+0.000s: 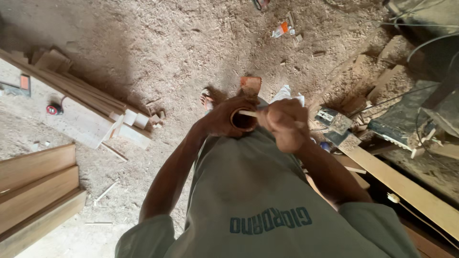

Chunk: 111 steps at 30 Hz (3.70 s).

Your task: The person mixes a reddish-brown paste in a small container using a wooden stick, then uses a putty knife to apply the filler to the edges and grooves of a large wooden door panel. The person works on multiple sections of the door, smoothing the filler into the seams.

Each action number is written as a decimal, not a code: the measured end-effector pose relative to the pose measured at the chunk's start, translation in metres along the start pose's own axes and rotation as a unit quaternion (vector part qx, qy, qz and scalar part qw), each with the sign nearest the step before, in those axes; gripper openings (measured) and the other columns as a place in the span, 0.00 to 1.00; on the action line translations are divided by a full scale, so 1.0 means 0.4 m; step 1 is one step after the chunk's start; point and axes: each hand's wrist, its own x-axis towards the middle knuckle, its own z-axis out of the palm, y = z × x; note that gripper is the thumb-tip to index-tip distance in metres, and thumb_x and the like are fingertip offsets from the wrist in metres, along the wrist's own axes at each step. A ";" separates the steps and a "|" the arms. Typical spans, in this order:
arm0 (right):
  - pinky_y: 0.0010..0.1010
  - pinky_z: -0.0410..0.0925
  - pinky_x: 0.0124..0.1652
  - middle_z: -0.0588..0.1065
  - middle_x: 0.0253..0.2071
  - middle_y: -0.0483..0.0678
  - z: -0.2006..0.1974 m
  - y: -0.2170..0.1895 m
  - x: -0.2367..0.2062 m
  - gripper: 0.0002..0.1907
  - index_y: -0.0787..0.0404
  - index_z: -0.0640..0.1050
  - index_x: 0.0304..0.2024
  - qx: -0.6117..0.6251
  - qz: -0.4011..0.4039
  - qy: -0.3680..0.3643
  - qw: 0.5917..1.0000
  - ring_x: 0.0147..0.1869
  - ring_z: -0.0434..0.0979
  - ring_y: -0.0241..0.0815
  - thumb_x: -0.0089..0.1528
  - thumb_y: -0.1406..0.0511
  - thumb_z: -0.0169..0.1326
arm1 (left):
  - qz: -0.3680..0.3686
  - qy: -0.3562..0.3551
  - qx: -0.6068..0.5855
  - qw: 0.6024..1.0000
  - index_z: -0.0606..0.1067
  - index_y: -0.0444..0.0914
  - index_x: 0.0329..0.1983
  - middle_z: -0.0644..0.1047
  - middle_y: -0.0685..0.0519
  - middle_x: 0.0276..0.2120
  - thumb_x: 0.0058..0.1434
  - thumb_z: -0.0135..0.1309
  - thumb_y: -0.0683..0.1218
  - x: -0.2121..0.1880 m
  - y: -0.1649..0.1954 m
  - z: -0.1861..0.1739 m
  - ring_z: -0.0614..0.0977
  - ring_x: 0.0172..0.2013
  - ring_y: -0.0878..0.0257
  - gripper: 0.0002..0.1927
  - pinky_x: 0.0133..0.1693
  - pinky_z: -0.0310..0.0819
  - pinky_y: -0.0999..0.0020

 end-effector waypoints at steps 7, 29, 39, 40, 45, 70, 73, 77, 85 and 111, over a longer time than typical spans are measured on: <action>0.32 0.47 0.23 0.53 0.15 0.41 -0.032 0.036 -0.078 0.27 0.55 0.56 0.18 -0.100 0.214 0.107 0.966 0.18 0.47 0.36 0.73 0.64 0.41 | -0.013 -0.006 0.028 0.999 0.74 0.40 0.58 0.75 0.47 0.63 0.40 0.72 0.46 -0.014 -0.010 0.014 0.75 0.64 0.51 0.39 0.64 0.72 0.55; 0.31 0.51 0.25 0.56 0.19 0.41 0.025 0.044 0.007 0.20 0.62 0.62 0.29 0.079 -0.044 -0.030 0.995 0.23 0.49 0.35 0.76 0.63 0.42 | 0.267 0.271 0.171 0.909 0.74 0.41 0.54 0.77 0.51 0.56 0.50 0.73 0.41 0.009 0.159 -0.032 0.75 0.65 0.53 0.29 0.68 0.72 0.54; 0.34 0.48 0.22 0.56 0.15 0.42 0.099 -0.022 0.065 0.25 0.56 0.61 0.20 0.031 -0.064 -0.092 0.993 0.19 0.50 0.35 0.72 0.60 0.47 | 0.252 0.313 0.209 0.891 0.74 0.41 0.55 0.78 0.54 0.56 0.47 0.75 0.44 -0.034 0.199 -0.041 0.80 0.59 0.56 0.32 0.66 0.75 0.55; 0.35 0.48 0.23 0.56 0.16 0.43 0.106 -0.041 0.071 0.25 0.56 0.60 0.21 0.031 -0.019 -0.111 0.993 0.20 0.51 0.36 0.72 0.59 0.48 | 0.236 0.316 0.183 0.900 0.74 0.42 0.55 0.78 0.53 0.56 0.47 0.74 0.44 -0.040 0.205 -0.044 0.80 0.59 0.55 0.32 0.65 0.77 0.56; 0.32 0.50 0.21 0.56 0.15 0.40 0.128 -0.135 0.096 0.25 0.53 0.60 0.18 0.034 -0.024 -0.110 0.993 0.18 0.51 0.33 0.70 0.58 0.47 | 0.243 0.317 0.209 0.893 0.74 0.42 0.54 0.78 0.54 0.55 0.46 0.76 0.45 -0.068 0.239 -0.063 0.80 0.57 0.55 0.32 0.61 0.76 0.56; 0.33 0.49 0.20 0.54 0.14 0.40 0.135 -0.041 0.145 0.27 0.54 0.59 0.17 -0.013 -0.038 -0.138 0.990 0.17 0.49 0.32 0.72 0.60 0.46 | 0.173 0.341 0.222 0.897 0.74 0.43 0.54 0.80 0.52 0.53 0.46 0.74 0.46 -0.129 0.194 -0.092 0.81 0.55 0.53 0.32 0.61 0.78 0.54; 0.33 0.47 0.22 0.56 0.15 0.43 0.194 -0.072 0.166 0.26 0.59 0.60 0.20 -0.150 0.022 -0.151 0.977 0.17 0.50 0.34 0.73 0.61 0.46 | 0.193 0.337 0.220 0.895 0.74 0.43 0.56 0.80 0.52 0.53 0.46 0.75 0.47 -0.125 0.198 -0.094 0.81 0.56 0.52 0.34 0.62 0.77 0.54; 0.33 0.48 0.21 0.56 0.14 0.43 0.221 -0.094 0.192 0.26 0.56 0.60 0.18 0.003 0.004 -0.135 0.991 0.18 0.49 0.34 0.72 0.62 0.46 | 0.207 0.313 0.203 0.904 0.73 0.44 0.57 0.80 0.53 0.53 0.46 0.74 0.46 -0.119 0.197 -0.104 0.81 0.56 0.52 0.34 0.62 0.78 0.54; 0.32 0.48 0.22 0.55 0.15 0.40 0.106 -0.014 0.154 0.23 0.53 0.61 0.19 0.056 0.003 -0.171 0.984 0.19 0.48 0.33 0.70 0.63 0.48 | 0.202 0.286 0.194 0.916 0.76 0.42 0.53 0.81 0.51 0.52 0.44 0.74 0.45 -0.112 0.217 -0.102 0.82 0.53 0.54 0.32 0.59 0.79 0.57; 0.33 0.50 0.21 0.57 0.15 0.42 0.116 -0.094 0.197 0.27 0.59 0.60 0.19 -0.021 0.029 -0.204 0.978 0.17 0.52 0.34 0.73 0.61 0.48 | 0.188 0.210 0.093 0.955 0.74 0.42 0.57 0.79 0.51 0.55 0.41 0.73 0.41 -0.076 0.227 -0.105 0.82 0.57 0.56 0.36 0.64 0.78 0.57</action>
